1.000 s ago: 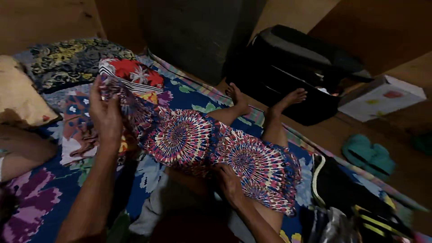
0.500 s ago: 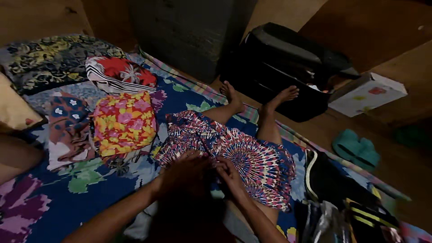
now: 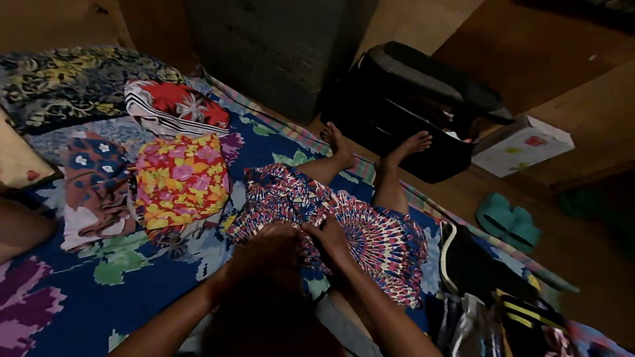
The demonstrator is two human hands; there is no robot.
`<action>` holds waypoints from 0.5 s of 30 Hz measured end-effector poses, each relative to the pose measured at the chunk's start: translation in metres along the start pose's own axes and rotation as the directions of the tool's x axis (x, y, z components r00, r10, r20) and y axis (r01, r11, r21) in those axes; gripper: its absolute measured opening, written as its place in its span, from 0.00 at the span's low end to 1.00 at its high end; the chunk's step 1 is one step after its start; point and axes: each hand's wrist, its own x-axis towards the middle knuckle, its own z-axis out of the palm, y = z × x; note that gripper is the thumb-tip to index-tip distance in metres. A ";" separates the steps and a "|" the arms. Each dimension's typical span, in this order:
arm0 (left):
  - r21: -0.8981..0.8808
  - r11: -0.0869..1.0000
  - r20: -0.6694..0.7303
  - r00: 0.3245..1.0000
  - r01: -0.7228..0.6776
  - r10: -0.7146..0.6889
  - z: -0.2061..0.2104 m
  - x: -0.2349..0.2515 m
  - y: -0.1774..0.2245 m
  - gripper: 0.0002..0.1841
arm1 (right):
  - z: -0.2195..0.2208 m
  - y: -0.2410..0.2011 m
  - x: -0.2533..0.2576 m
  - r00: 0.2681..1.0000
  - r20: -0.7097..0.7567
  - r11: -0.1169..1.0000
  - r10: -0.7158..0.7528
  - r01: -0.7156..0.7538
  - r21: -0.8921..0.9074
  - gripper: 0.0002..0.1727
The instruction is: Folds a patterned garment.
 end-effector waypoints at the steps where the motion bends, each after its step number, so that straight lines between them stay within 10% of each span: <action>1: 0.034 0.998 -0.052 0.997 -0.055 0.057 0.002 -0.005 0.000 0.15 | 0.000 -0.001 0.001 1.000 -0.018 1.000 -0.006 0.006 0.019 0.37; 9: -0.105 0.914 0.320 0.857 -0.392 0.404 0.069 -0.018 0.035 0.19 | -0.009 -0.047 -0.004 0.999 0.026 0.846 0.023 -0.034 0.532 0.20; 12: 0.091 0.940 0.182 0.933 -0.330 0.310 0.093 -0.017 0.023 0.29 | -0.012 -0.070 -0.008 0.990 0.104 0.615 0.090 -0.138 0.777 0.11; 15: 0.102 0.990 0.526 0.850 -0.092 0.025 0.064 0.002 0.030 0.36 | -0.014 -0.086 -0.013 0.993 0.121 0.511 0.006 -0.107 0.853 0.10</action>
